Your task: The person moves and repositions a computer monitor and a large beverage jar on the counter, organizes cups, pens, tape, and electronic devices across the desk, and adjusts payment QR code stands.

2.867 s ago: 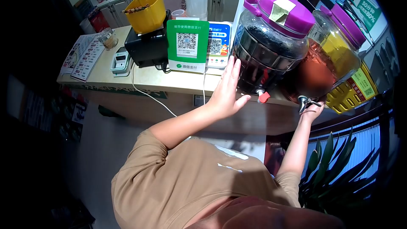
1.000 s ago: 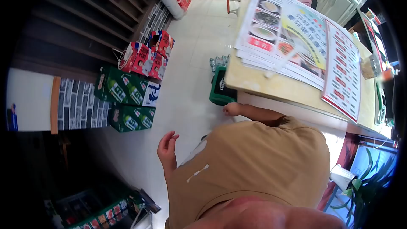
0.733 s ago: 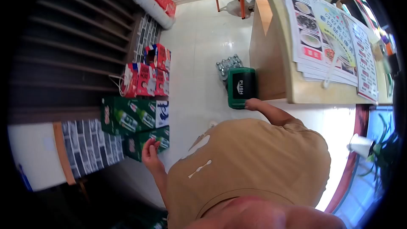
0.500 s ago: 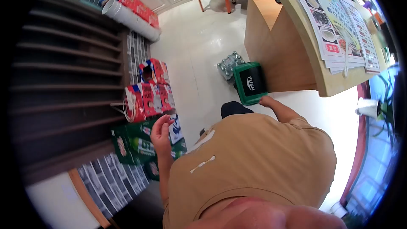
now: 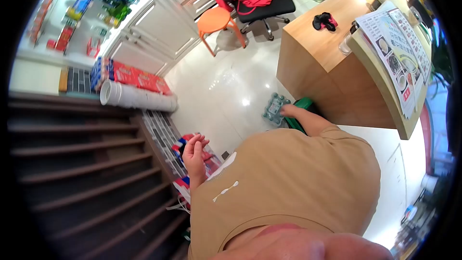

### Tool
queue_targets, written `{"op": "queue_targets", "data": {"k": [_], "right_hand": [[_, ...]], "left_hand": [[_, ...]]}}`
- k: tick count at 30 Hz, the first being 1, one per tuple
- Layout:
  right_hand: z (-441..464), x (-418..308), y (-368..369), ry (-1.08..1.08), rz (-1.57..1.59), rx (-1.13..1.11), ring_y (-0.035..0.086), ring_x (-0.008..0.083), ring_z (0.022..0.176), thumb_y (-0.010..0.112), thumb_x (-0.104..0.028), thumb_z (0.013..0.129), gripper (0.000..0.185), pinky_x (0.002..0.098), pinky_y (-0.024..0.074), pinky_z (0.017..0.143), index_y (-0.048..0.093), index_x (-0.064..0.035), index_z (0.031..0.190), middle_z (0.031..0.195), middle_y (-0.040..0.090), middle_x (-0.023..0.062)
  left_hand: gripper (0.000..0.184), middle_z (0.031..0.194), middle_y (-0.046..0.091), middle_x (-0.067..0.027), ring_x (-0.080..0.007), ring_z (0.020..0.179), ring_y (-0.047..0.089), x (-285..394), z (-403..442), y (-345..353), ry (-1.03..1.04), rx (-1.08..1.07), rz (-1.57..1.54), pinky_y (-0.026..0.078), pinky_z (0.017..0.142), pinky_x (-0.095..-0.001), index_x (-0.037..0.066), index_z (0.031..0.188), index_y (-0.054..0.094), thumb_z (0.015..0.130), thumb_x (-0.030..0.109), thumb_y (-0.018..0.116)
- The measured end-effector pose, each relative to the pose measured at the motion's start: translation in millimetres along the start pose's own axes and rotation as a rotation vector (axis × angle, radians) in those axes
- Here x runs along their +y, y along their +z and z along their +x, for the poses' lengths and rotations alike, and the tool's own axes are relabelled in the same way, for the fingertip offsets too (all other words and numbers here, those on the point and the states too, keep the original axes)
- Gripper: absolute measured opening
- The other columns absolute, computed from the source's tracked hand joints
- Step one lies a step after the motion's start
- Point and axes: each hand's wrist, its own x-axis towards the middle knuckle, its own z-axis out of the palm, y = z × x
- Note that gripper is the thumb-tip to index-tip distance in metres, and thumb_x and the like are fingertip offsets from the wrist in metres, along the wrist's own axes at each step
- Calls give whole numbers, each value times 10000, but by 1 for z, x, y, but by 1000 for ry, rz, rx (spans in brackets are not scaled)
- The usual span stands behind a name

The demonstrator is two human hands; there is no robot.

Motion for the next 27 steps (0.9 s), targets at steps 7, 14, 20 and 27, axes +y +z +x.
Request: {"op": "queue_targets", "data": {"k": [7, 14, 20, 27], "right_hand": [[73, -124, -145, -58, 361, 338, 603, 321, 936, 531, -291, 804, 322, 405, 471, 833, 651, -100, 1034, 1013, 649, 133], [109, -45, -87, 379, 401, 424, 616, 370, 810, 511, -207, 727, 254, 464, 482, 747, 687, -55, 829, 888, 645, 199], [79, -60, -81, 720, 594, 493, 615, 334, 886, 518, -271, 781, 303, 436, 478, 806, 687, -62, 920, 941, 652, 169], [73, -85, -287, 521, 690, 1038, 598, 286, 945, 539, -248, 857, 279, 359, 474, 818, 623, -73, 1057, 1010, 635, 131]], "left_hand": [[283, 1083, 580, -144, -210, 911, 607, -9, 161, -56, -98, -21, 3, 505, 772, -308, -33, 1166, 506, 901, 62, 527], [346, 1183, 533, -156, -213, 984, 597, 5, 396, -54, -24, -244, 170, 475, 859, -303, -46, 1160, 501, 827, 8, 581], [316, 1119, 554, -138, -194, 804, 630, 95, 546, 75, 69, -582, 271, 487, 765, -292, -43, 1136, 520, 827, 1, 563], [311, 1013, 614, -102, -163, 804, 634, 97, 604, 269, -10, -1043, 152, 480, 769, -267, -18, 1148, 531, 846, 43, 575]]}}
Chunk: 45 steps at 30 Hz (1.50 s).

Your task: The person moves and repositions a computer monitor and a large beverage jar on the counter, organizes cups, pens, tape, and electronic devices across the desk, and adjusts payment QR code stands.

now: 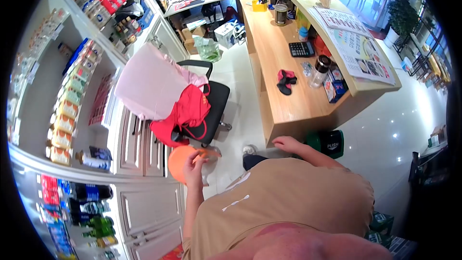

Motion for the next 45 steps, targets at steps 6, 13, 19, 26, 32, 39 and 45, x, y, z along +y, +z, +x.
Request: {"op": "queue_targets", "data": {"k": [6, 13, 19, 26, 32, 39, 45], "right_hand": [[143, -53, -79, -151, 107, 156, 582, 264, 928, 529, -182, 873, 252, 337, 465, 804, 599, -98, 1100, 981, 606, 106], [208, -63, -139, -130, 88, 311, 584, 272, 935, 513, -142, 875, 229, 341, 467, 808, 607, -86, 1076, 996, 610, 109], [201, -76, -184, -81, 55, 515, 599, 262, 937, 562, -72, 854, 174, 318, 471, 806, 616, -26, 1013, 988, 629, 120], [211, -72, -231, 141, -4, 819, 603, 251, 917, 554, -29, 845, 166, 307, 469, 799, 616, 3, 996, 969, 628, 125], [287, -69, -265, 386, 164, 1028, 602, 230, 909, 550, -35, 860, 168, 294, 468, 809, 613, 10, 1010, 973, 623, 128], [368, -49, -335, 311, -29, 1007, 602, 226, 916, 560, -39, 862, 163, 294, 466, 819, 611, 5, 1010, 992, 620, 127], [410, -42, -397, 288, -156, 926, 606, 228, 913, 563, -39, 854, 174, 300, 468, 817, 614, 2, 1015, 978, 629, 122]], "left_hand": [[269, 947, 605, -75, -163, 804, 627, 26, 147, 51, -25, -189, 11, 499, 768, -271, -31, 1134, 527, 867, 3, 538], [259, 985, 598, -95, -160, 810, 628, 47, 298, 82, -60, -246, 46, 516, 774, -269, -46, 1127, 535, 876, 15, 549], [255, 1041, 588, -112, -173, 821, 620, 21, 395, 125, -215, -402, -30, 520, 773, -277, -47, 1113, 542, 869, 25, 558], [259, 996, 606, -80, -156, 804, 611, 4, 529, 238, -177, -713, -8, 502, 772, -273, -20, 1109, 559, 865, 68, 562], [254, 999, 604, -75, -146, 803, 605, 27, 635, 327, -186, -887, -27, 491, 756, -269, -14, 1104, 563, 863, 64, 546], [244, 982, 607, -71, -142, 803, 603, 48, 740, 395, -212, -883, -61, 474, 763, -259, -12, 1091, 565, 863, 74, 546], [231, 979, 607, -73, -146, 796, 604, 38, 779, 418, -242, -838, -103, 484, 767, -265, -5, 1087, 562, 869, 68, 540]]}}
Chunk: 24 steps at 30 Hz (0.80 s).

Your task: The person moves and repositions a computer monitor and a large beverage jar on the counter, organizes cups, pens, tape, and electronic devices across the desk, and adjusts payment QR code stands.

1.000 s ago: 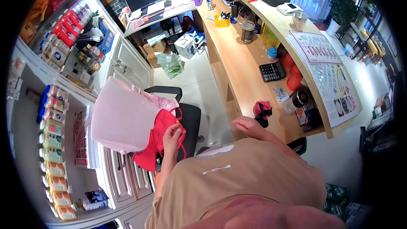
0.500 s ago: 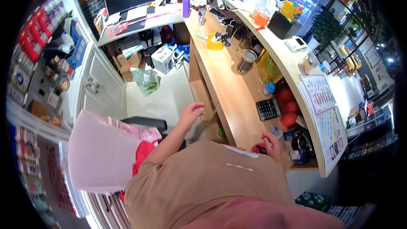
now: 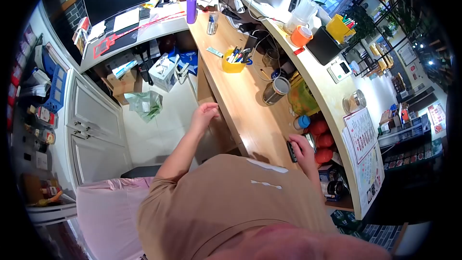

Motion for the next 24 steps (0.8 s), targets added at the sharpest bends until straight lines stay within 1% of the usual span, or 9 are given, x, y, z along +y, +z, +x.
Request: {"op": "queue_targets", "data": {"k": [4, 6, 12, 13, 17, 18, 19, 21, 24], "right_hand": [[54, 15, 15, -6, 107, -36, 608, 230, 914, 569, -43, 851, 186, 304, 475, 805, 614, -4, 1027, 994, 624, 122], [89, 8, 27, -98, 74, -42, 609, 233, 913, 573, -50, 852, 188, 305, 474, 809, 616, -7, 1030, 1002, 622, 124], [202, -10, 52, -181, -11, 9, 587, 239, 964, 553, -32, 848, 195, 313, 455, 850, 614, 3, 1030, 1061, 605, 139], [222, -14, 55, -143, -7, 32, 581, 219, 983, 547, -22, 847, 204, 306, 447, 865, 609, 4, 1039, 1070, 602, 127], [298, -25, 70, 72, 174, 207, 564, 165, 991, 508, -29, 881, 259, 277, 430, 876, 574, 12, 1127, 1029, 602, 86], [314, -23, 70, 126, 222, 235, 558, 143, 959, 468, -35, 905, 276, 255, 425, 859, 554, 17, 1162, 1032, 596, 80], [333, -30, 70, 115, 216, 279, 548, 136, 937, 439, -59, 921, 291, 252, 420, 843, 536, 22, 1183, 1036, 595, 80], [367, -46, 65, 202, 258, 374, 540, 140, 927, 397, -97, 941, 310, 258, 417, 838, 521, 28, 1197, 1041, 595, 87], [418, -61, 56, 145, 319, 604, 547, 157, 1007, 396, -174, 970, 339, 271, 429, 855, 480, 17, 1237, 1158, 550, 122]], "left_hand": [[235, 994, 617, -75, -134, 778, 603, 5, 20, -25, -53, 52, 0, 493, 751, -259, 10, 1097, 563, 875, 89, 554], [240, 996, 620, -76, -133, 782, 607, 17, 41, -45, -79, 85, 18, 489, 746, -249, 5, 1101, 562, 877, 90, 559], [256, 980, 623, -83, -141, 799, 615, 55, 163, -102, -16, 74, -69, 478, 731, -232, -11, 1112, 562, 877, 90, 565], [258, 973, 622, -81, -141, 799, 614, 61, 185, -112, -29, 39, -35, 480, 730, -232, -14, 1111, 561, 875, 89, 563], [236, 939, 614, -65, -127, 789, 599, 117, 292, -137, 41, -122, 54, 479, 732, -224, -17, 1072, 579, 864, 93, 570], [223, 966, 606, -67, -134, 814, 595, 135, 315, -139, 34, -153, 87, 484, 761, -239, -6, 1070, 578, 869, 88, 559], [211, 993, 599, -68, -140, 839, 591, 154, 339, -141, 33, -184, 118, 490, 790, -254, 5, 1068, 578, 875, 84, 548], [212, 990, 601, -67, -132, 828, 586, 184, 389, -138, 100, -211, 239, 481, 782, -244, -6, 1070, 573, 883, 90, 543], [241, 962, 608, -69, -115, 833, 561, 226, 454, -113, 185, -342, 316, 461, 770, -230, -17, 1086, 571, 887, 116, 544]]}}
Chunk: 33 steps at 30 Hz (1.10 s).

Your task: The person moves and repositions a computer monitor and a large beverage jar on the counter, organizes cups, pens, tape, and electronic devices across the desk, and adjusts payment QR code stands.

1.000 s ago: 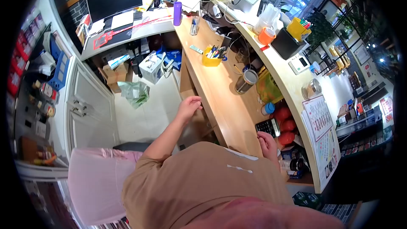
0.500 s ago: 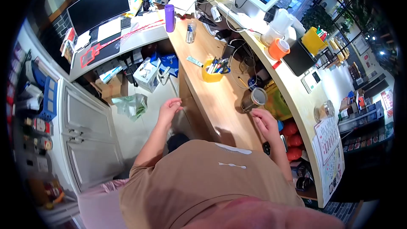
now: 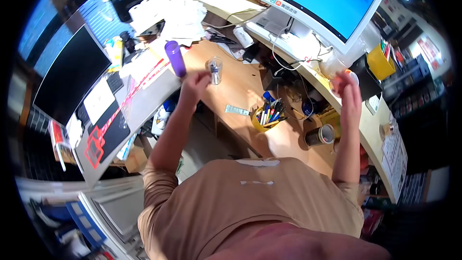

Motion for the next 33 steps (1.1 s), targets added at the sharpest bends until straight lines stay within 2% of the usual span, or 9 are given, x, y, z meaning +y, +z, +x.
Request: {"op": "queue_targets", "data": {"k": [2, 7, 11, 15, 18, 22, 27, 31, 33], "right_hand": [[30, -11, 10, 15, 164, 120, 553, 169, 1006, 364, -216, 985, 380, 283, 433, 862, 439, 24, 1271, 1177, 537, 134], [89, -15, 9, 106, 205, 244, 562, 154, 949, 393, -294, 979, 412, 286, 436, 854, 454, 6, 1255, 1098, 579, 102], [120, -14, 15, 168, 234, 366, 546, 94, 858, 429, -353, 960, 359, 260, 438, 764, 531, -37, 1094, 925, 584, 23], [145, -17, 20, 134, 407, 530, 540, 77, 758, 465, -408, 942, 366, 252, 438, 684, 558, -54, 949, 826, 566, 4], [153, -11, 22, 55, 332, 583, 599, 147, 851, 463, -394, 943, 430, 269, 472, 743, 530, -2, 1107, 946, 615, 63], [145, -17, 27, 19, -155, 610, 623, 176, 834, 473, -344, 945, 411, 281, 491, 718, 543, 28, 1106, 939, 639, 72], [143, -31, 70, 26, 179, 888, 624, 147, 804, 541, -317, 917, 386, 254, 492, 695, 587, 36, 1067, 941, 646, 64], [147, -37, 84, 57, 73, 990, 622, 141, 837, 535, -315, 922, 381, 244, 496, 731, 587, 33, 1069, 970, 640, 73], [150, -24, 74, -13, 193, 862, 622, 152, 848, 535, -306, 923, 382, 264, 500, 753, 564, 29, 1105, 986, 636, 76]], "left_hand": [[219, 850, 611, -25, -91, 751, 552, 31, 51, 6, 57, 8, -8, 453, 703, -213, -13, 1053, 603, 883, 120, 568], [437, 1216, 506, -74, -155, 1022, 498, 113, 158, 31, 309, -88, -200, 416, 854, -268, 30, 1264, 450, 941, 322, 489], [464, 1136, 538, -44, -153, 993, 511, 156, 219, 51, 298, -4, -132, 413, 864, -298, 53, 1216, 491, 933, 419, 463], [426, 1028, 609, -76, -182, 941, 596, 186, 257, 62, 168, -157, -213, 476, 854, -340, 34, 1121, 535, 960, 408, 412], [394, 955, 621, -81, -186, 850, 626, 177, 308, 56, 174, -196, -375, 525, 749, -338, 8, 1076, 560, 956, 366, 449], [369, 866, 620, -54, -167, 719, 615, 170, 334, 61, 298, -151, -419, 519, 628, -302, 1, 992, 593, 950, 348, 475], [328, 789, 597, -32, -144, 669, 592, 175, 343, 55, 317, -198, -446, 498, 589, -281, 11, 953, 599, 955, 316, 478], [321, 809, 597, -30, -140, 684, 585, 176, 352, 49, 305, -217, -466, 496, 606, -281, 12, 955, 600, 951, 313, 487], [298, 806, 608, -65, -186, 692, 590, 184, 337, 39, 303, -259, -455, 492, 618, -306, -12, 938, 605, 923, 271, 514]]}}
